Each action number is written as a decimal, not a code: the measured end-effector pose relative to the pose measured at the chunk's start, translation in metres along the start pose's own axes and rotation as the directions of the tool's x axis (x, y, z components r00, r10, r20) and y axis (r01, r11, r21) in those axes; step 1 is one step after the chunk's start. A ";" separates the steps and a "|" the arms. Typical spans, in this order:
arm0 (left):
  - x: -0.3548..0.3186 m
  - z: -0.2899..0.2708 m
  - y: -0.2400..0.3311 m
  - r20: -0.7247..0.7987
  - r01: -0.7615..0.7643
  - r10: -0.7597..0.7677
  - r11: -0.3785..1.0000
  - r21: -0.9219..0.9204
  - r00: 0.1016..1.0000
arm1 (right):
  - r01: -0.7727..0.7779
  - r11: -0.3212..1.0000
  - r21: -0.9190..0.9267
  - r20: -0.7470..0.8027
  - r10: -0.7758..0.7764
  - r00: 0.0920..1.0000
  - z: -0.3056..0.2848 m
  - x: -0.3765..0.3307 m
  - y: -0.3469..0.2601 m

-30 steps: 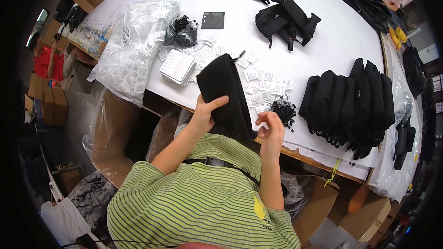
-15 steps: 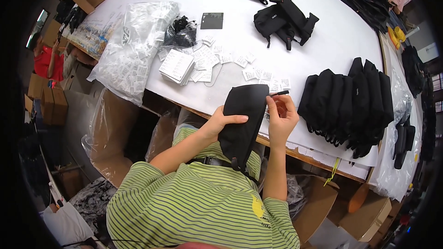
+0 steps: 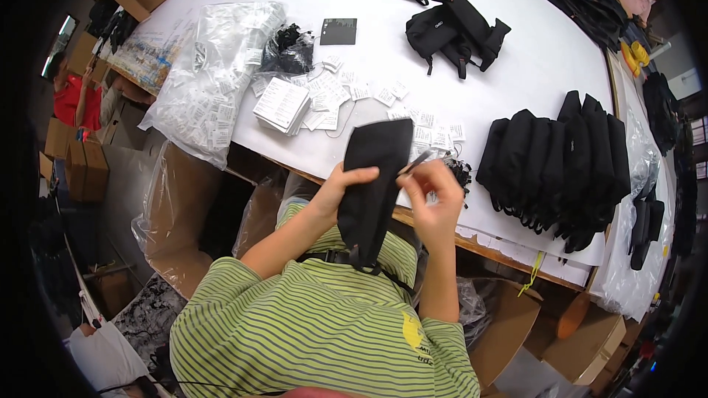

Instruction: Placing silica gel packets and instruction cards into small black zipper pouches.

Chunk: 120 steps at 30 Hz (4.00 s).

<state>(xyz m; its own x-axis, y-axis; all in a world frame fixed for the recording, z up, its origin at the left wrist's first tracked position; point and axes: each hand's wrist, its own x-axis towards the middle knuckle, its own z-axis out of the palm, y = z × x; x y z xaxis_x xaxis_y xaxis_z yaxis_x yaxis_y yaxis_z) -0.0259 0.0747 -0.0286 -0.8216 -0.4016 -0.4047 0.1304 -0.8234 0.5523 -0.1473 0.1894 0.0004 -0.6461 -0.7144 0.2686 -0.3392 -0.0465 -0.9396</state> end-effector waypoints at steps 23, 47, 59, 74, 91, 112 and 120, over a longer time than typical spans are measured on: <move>0.001 -0.016 0.012 0.085 0.030 -0.041 0.991 0.133 0.996 | 0.068 0.985 -0.160 -0.135 -0.090 0.987 0.008 0.029 -0.008; 0.000 -0.022 0.007 -0.045 0.139 -0.151 0.971 -0.194 0.988 | 0.542 0.625 -0.561 0.542 -0.218 0.812 0.015 -0.013 -0.003; -0.013 -0.045 0.033 0.269 -0.439 0.347 0.738 0.513 0.898 | -0.270 0.921 0.281 0.217 0.214 0.953 -0.020 -0.003 0.000; 0.005 -0.082 0.081 0.241 -0.379 0.658 0.074 0.922 0.714 | -0.279 0.957 -0.081 0.083 0.285 0.955 -0.098 0.003 -0.015; 0.029 -0.189 0.114 0.166 0.331 0.845 -0.370 0.868 0.508 | -0.132 0.680 -0.722 -0.598 -0.517 0.612 -0.190 0.022 -0.021; 0.000 -0.135 0.130 -0.073 -0.193 0.689 0.301 0.934 0.721 | -0.188 0.898 -0.398 -0.715 -0.176 0.676 -0.376 0.017 0.017; 0.002 -0.120 0.121 -0.077 -0.337 0.610 0.533 0.776 0.789 | -0.382 0.757 -0.530 -0.641 -0.063 0.765 -0.363 0.030 -0.005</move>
<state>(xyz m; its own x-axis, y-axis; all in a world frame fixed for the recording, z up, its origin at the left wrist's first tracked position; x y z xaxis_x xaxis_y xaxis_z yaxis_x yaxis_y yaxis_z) 0.0549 -0.0744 -0.0500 -0.5259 -0.8497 -0.0383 -0.0845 0.0074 0.9964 -0.4132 0.4212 0.0898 -0.9114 -0.0957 0.4003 -0.3721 0.6077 -0.7016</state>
